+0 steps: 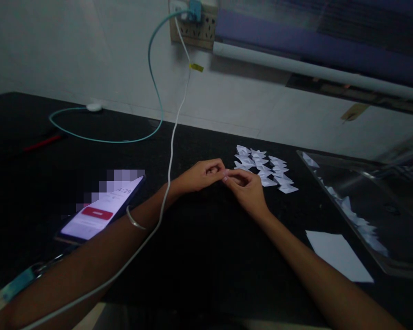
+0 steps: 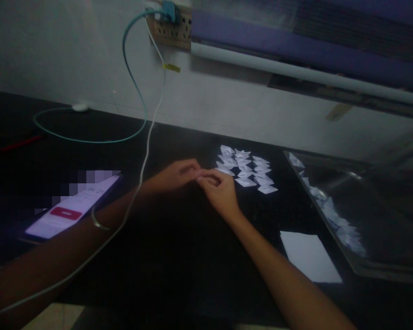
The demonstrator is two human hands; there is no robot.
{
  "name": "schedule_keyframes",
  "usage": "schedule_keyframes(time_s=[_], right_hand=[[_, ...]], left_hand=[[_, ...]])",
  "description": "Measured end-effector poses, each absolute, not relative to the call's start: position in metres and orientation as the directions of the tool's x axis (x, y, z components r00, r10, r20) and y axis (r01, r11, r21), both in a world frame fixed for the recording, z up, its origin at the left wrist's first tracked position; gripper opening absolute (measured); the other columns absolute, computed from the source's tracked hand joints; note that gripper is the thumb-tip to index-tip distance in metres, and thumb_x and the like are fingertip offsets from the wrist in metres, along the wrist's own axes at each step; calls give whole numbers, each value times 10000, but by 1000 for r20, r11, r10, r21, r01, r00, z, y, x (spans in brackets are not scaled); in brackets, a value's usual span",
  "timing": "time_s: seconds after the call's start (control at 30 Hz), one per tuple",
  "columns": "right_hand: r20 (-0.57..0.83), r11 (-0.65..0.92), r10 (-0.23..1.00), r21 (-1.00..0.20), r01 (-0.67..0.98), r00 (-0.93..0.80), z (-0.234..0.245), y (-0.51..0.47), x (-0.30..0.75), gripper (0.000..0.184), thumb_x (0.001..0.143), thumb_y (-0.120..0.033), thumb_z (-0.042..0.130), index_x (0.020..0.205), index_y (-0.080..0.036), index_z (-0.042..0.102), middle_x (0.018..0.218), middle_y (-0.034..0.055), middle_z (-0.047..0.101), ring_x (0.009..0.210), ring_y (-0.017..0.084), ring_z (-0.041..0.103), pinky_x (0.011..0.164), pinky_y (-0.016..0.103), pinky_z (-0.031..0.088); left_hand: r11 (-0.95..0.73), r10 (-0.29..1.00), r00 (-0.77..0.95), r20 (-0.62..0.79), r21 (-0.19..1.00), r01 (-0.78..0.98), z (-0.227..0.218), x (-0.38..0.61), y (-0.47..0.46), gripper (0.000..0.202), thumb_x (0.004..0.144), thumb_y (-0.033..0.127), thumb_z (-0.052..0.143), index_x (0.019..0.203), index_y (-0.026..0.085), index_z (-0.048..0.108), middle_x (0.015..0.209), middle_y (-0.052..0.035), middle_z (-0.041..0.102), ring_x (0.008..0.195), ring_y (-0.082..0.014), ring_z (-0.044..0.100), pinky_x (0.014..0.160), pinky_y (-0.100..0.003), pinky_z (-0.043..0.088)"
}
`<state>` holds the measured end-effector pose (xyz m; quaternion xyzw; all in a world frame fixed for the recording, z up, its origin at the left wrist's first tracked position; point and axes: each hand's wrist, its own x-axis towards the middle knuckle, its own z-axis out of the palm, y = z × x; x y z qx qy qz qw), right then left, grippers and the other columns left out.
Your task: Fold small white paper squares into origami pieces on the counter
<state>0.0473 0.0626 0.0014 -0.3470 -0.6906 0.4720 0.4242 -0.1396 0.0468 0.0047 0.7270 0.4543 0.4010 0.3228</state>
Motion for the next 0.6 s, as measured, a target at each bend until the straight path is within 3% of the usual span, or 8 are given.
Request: schedule_keyframes(time_s=[0.23, 0.43, 0.6], right_hand=[[198, 251, 897, -964, 88, -395, -2, 61, 46, 133, 774, -303, 758, 869, -212, 745, 828, 47, 784, 778, 214, 742, 740, 381, 594], [124, 157, 908, -986, 50, -400, -4, 59, 44, 155, 752, -329, 778, 838, -204, 749, 796, 56, 788, 763, 218, 750, 731, 372, 592], [120, 166, 907, -983, 79, -404, -4, 60, 45, 143, 763, -336, 764, 805, -200, 747, 802, 62, 790, 762, 216, 748, 702, 357, 584]], left_hand=[[-395, 915, 264, 304, 805, 443, 5, -140, 47, 276, 915, 430, 588, 863, 165, 645, 729, -8, 591, 671, -120, 514, 586, -230, 370], [-358, 932, 224, 285, 813, 459, 2, -140, 47, 291, 893, 431, 618, 800, 156, 632, 654, 10, 551, 592, -98, 454, 540, -220, 313], [-353, 935, 201, 291, 813, 463, -1, -139, 48, 359, 886, 449, 622, 684, 156, 574, 603, 33, 485, 554, -82, 396, 516, -219, 271]])
